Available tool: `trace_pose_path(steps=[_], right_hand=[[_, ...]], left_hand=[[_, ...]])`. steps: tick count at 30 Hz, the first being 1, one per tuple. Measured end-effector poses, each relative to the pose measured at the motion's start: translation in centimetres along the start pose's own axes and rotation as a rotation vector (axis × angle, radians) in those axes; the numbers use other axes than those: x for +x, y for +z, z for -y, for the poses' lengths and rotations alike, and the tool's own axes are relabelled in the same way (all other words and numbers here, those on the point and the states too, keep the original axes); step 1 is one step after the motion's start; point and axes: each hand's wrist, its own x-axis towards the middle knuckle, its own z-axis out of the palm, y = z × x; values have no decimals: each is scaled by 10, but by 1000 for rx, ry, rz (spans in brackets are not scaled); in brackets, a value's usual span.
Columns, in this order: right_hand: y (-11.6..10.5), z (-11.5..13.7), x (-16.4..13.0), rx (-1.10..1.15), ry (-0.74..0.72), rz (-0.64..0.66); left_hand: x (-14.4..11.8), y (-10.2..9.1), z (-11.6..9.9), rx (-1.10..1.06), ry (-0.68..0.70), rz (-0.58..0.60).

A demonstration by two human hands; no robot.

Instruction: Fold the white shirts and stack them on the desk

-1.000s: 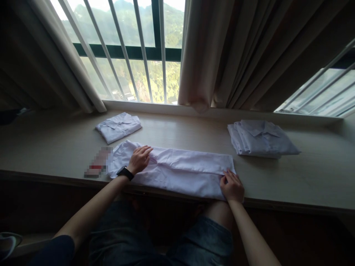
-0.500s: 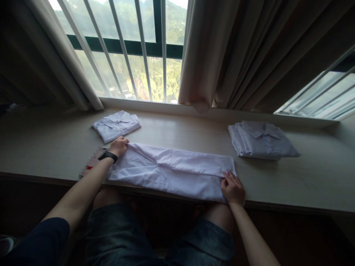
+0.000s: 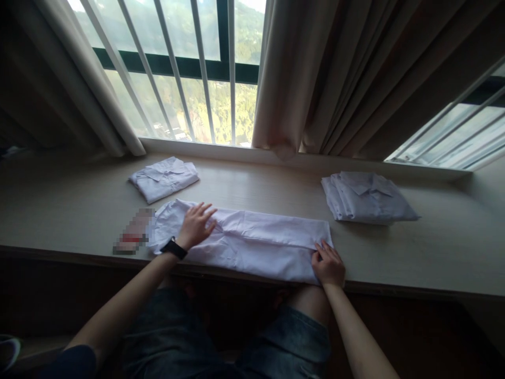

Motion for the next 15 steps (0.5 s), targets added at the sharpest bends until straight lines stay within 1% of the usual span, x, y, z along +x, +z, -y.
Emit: trace_pose_path(steps=[2, 3, 4, 5, 6, 8, 11, 13, 15], right_hand=[[-1, 1, 1, 11, 16, 29], [-2, 2, 1, 15, 24, 45], [-3, 3, 2, 18, 33, 60], [-4, 4, 2, 17, 43, 71], [-5, 6, 2, 14, 54, 79], [-9, 10, 4, 3, 84, 85], [-17, 16, 9, 14, 155, 119], [-25, 17, 16, 33, 288, 182], [-34, 15, 25, 26, 482, 231]], left_hand=[[-19, 10, -43, -46, 110, 26], [-27, 17, -58, -61, 144, 41], [-34, 24, -69, -69, 159, 54], [-39, 32, -76, -75, 162, 70], [-43, 38, -79, -78, 154, 83], [-46, 50, -77, -80, 134, 101], [-45, 58, -70, -85, 133, 81], [-42, 58, -70, -87, 135, 54], [-37, 55, -75, -82, 130, 33]])
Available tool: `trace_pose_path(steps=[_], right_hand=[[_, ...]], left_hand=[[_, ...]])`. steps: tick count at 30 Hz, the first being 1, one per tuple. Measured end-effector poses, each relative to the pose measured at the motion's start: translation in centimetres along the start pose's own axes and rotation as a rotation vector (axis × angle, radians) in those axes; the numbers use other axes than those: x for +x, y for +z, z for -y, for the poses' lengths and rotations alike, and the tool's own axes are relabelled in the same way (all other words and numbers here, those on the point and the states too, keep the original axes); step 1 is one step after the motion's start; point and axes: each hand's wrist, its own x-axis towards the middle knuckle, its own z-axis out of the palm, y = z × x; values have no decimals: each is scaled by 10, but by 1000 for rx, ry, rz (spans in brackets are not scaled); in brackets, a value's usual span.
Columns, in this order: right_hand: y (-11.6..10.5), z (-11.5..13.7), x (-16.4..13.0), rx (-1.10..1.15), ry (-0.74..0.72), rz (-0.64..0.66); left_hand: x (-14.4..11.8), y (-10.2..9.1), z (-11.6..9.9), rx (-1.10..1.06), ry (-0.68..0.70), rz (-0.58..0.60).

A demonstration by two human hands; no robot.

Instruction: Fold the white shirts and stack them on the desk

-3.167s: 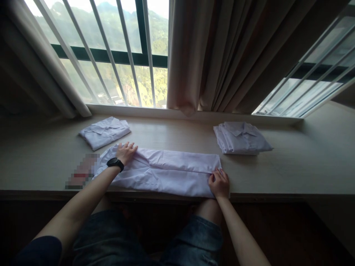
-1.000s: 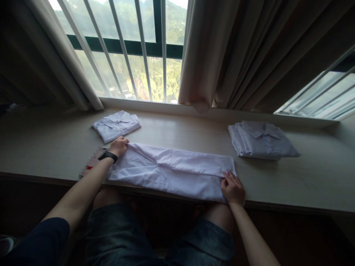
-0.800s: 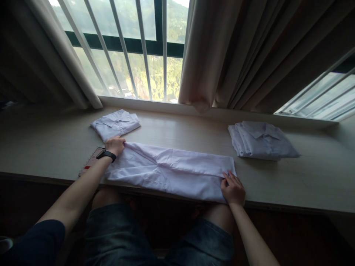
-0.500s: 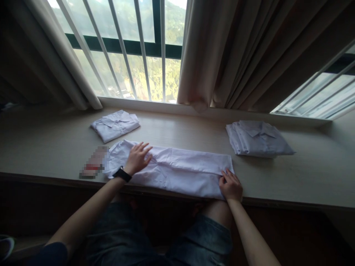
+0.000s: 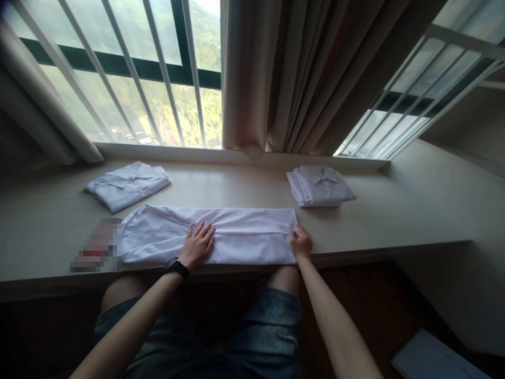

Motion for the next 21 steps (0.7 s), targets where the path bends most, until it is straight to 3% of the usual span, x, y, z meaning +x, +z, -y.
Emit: trace_pose_path(steps=[2, 5, 13, 21], right_hand=[[-10, -1, 9, -14, 167, 14], [-20, -3, 22, -29, 257, 49], [-16, -4, 35, 9, 246, 240], [-28, -12, 52, 242, 306, 322]], left_hand=[[7, -4, -9, 4, 11, -18], [17, -4, -23, -18, 98, -22], [18, 22, -30, -11, 109, 60], [18, 19, -29, -19, 55, 23]])
